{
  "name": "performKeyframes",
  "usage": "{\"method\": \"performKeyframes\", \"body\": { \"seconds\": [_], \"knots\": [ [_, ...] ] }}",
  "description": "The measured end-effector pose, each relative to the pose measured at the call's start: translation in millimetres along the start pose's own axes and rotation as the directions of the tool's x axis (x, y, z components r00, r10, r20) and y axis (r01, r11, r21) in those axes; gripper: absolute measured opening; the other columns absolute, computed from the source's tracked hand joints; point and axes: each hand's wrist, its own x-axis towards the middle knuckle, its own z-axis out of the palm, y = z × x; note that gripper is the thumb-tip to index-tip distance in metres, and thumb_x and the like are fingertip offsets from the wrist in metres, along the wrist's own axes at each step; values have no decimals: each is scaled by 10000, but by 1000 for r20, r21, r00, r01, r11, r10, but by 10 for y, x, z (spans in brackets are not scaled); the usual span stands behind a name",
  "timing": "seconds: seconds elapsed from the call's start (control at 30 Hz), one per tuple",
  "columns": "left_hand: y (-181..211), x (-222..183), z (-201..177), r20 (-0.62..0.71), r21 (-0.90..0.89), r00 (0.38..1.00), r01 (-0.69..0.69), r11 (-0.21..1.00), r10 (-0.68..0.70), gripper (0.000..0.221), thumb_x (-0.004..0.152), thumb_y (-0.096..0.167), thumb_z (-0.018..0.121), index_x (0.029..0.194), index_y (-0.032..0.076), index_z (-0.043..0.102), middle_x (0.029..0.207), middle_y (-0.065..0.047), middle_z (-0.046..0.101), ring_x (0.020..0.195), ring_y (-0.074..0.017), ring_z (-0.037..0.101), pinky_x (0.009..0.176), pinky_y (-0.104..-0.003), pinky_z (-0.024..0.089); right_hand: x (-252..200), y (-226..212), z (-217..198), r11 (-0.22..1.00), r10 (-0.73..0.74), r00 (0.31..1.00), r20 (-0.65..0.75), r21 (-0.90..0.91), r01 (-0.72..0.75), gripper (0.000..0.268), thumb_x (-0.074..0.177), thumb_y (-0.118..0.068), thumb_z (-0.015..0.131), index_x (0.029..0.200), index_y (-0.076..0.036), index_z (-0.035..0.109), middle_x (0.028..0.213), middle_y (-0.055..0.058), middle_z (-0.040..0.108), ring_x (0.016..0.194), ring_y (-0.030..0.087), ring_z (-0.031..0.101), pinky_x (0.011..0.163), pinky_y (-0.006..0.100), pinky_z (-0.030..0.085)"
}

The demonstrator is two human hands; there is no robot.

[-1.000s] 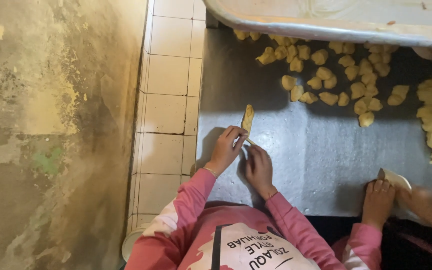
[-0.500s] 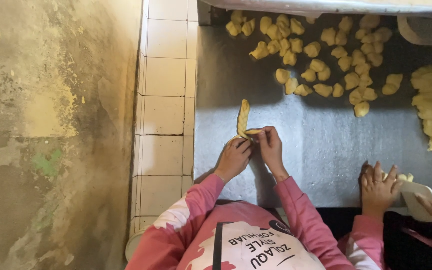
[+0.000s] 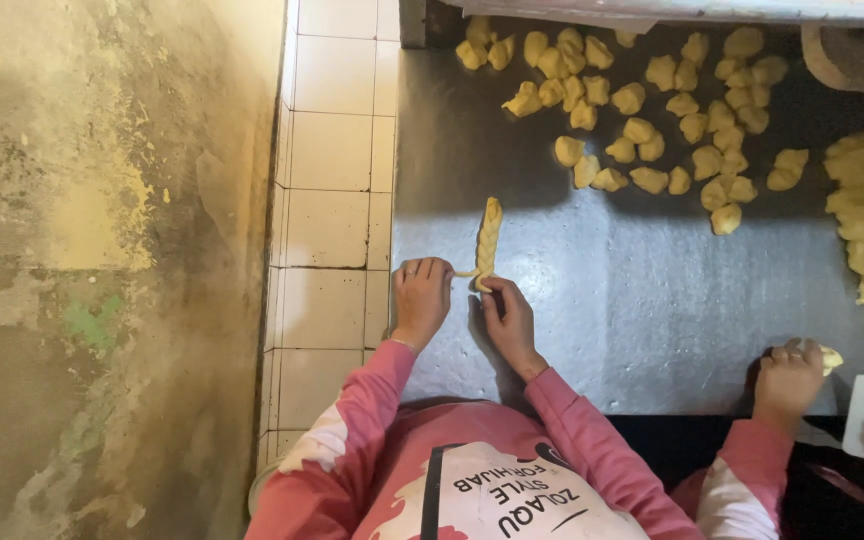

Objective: The person rolls pieces of dough into long strips and braids three strips together to form loaves, placing them onto a baking tray.

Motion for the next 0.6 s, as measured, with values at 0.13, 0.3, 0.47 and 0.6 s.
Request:
{"method": "performKeyframes", "body": {
  "seconds": [0.13, 0.3, 0.47, 0.6],
  "knots": [
    [59, 213, -72, -4, -267, 999, 33, 963, -35, 21, 964, 192, 631, 956, 173, 633, 809, 11, 633, 751, -226, 677, 686, -328, 537, -78, 25, 143, 904, -185, 977, 109, -371, 212, 373, 884, -53, 578, 1250, -106, 627, 1217, 140, 595, 1157, 377, 593, 951, 472, 493],
    [366, 295, -200, 137, -496, 985, -23, 868, 104, 59, 916, 157, 690, 962, 124, 673, 827, -30, 647, 792, -257, 705, 725, -340, 581, -248, 607, 363, 643, -268, 928, 260, -668, 374, 341, 814, -207, 630, 1148, -210, 700, 1248, 155, 540, 1193, 368, 528, 967, 461, 410],
    [437, 234, -195, 121, -614, 990, 130, 779, -70, 42, 912, 86, 724, 949, 73, 707, 828, -54, 663, 786, -235, 721, 687, -290, 598, -259, 381, 24, 869, -52, 991, -126, -495, -17, 263, 889, -239, 666, 1120, -145, 582, 1146, 52, 497, 1087, 300, 557, 909, 463, 427],
    [460, -15, -31, 73, -511, 997, 14, 859, 28, 75, 923, 137, 696, 996, 148, 687, 851, -4, 631, 827, -216, 698, 727, -301, 585, -90, 516, -69, 844, 47, 994, -100, -529, -93, 222, 895, -244, 672, 1090, -159, 608, 1128, 19, 494, 1078, 293, 556, 878, 457, 442]
  ]
}}
